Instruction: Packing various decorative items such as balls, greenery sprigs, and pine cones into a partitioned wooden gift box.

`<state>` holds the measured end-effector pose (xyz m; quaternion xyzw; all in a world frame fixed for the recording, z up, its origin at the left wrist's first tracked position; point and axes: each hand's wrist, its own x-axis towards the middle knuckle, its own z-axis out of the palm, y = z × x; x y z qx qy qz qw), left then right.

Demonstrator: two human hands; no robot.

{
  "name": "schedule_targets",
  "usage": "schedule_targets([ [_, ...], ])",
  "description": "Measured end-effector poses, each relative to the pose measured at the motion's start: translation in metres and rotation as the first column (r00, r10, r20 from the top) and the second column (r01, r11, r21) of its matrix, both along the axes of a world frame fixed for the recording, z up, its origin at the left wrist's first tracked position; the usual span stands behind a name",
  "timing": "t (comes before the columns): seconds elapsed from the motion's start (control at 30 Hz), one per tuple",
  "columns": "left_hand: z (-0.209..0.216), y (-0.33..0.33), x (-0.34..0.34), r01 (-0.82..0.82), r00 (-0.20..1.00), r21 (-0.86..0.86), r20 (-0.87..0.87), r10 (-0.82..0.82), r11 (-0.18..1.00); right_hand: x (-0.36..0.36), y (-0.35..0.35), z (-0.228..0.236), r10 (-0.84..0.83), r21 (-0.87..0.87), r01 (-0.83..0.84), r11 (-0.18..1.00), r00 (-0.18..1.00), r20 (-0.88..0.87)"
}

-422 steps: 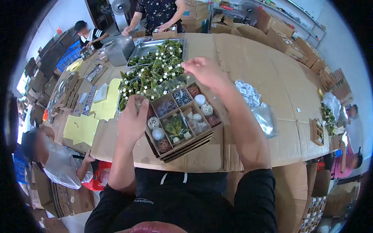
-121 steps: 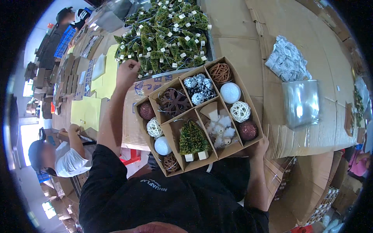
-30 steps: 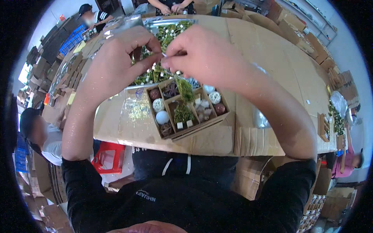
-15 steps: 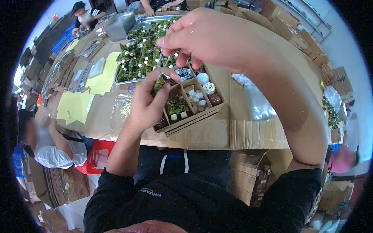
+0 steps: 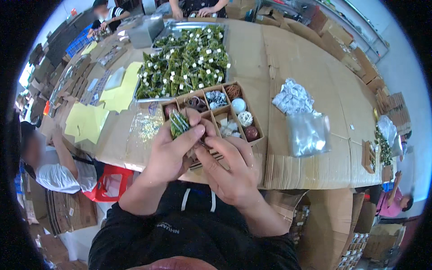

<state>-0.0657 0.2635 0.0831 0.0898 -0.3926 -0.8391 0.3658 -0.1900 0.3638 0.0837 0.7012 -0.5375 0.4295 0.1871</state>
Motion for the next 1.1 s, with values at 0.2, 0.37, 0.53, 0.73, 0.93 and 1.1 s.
schedule_targets([
  [0.2,0.008,-0.010,0.013,0.062,0.916,-0.831,0.268,0.300,0.553,-0.005,0.023,-0.008,0.072,0.187,-0.190,0.964,0.862,0.502],
  [0.37,0.014,-0.016,0.013,0.209,0.919,-0.966,0.141,0.367,-0.152,-0.015,0.046,0.009,-0.211,0.212,-0.829,0.518,0.117,0.970],
  [0.53,0.013,-0.025,0.010,0.251,0.928,-0.918,0.139,0.344,-0.306,-0.009,0.045,-0.012,-0.263,-0.048,-0.839,0.543,-0.224,0.938],
  [0.73,0.015,-0.040,0.006,0.279,0.949,-0.839,0.167,0.267,-0.466,-0.005,0.025,-0.009,-0.349,0.167,-0.854,0.494,-0.019,0.937],
  [0.93,0.034,-0.053,0.015,0.482,0.832,-0.761,0.242,0.500,-0.434,-0.008,0.007,-0.007,-0.384,0.391,-0.705,0.592,0.180,0.906],
  [1.1,0.054,-0.049,0.033,0.516,0.775,-0.834,0.358,0.521,-0.194,-0.006,-0.005,-0.014,-0.287,0.572,-0.342,0.746,0.610,0.739],
])
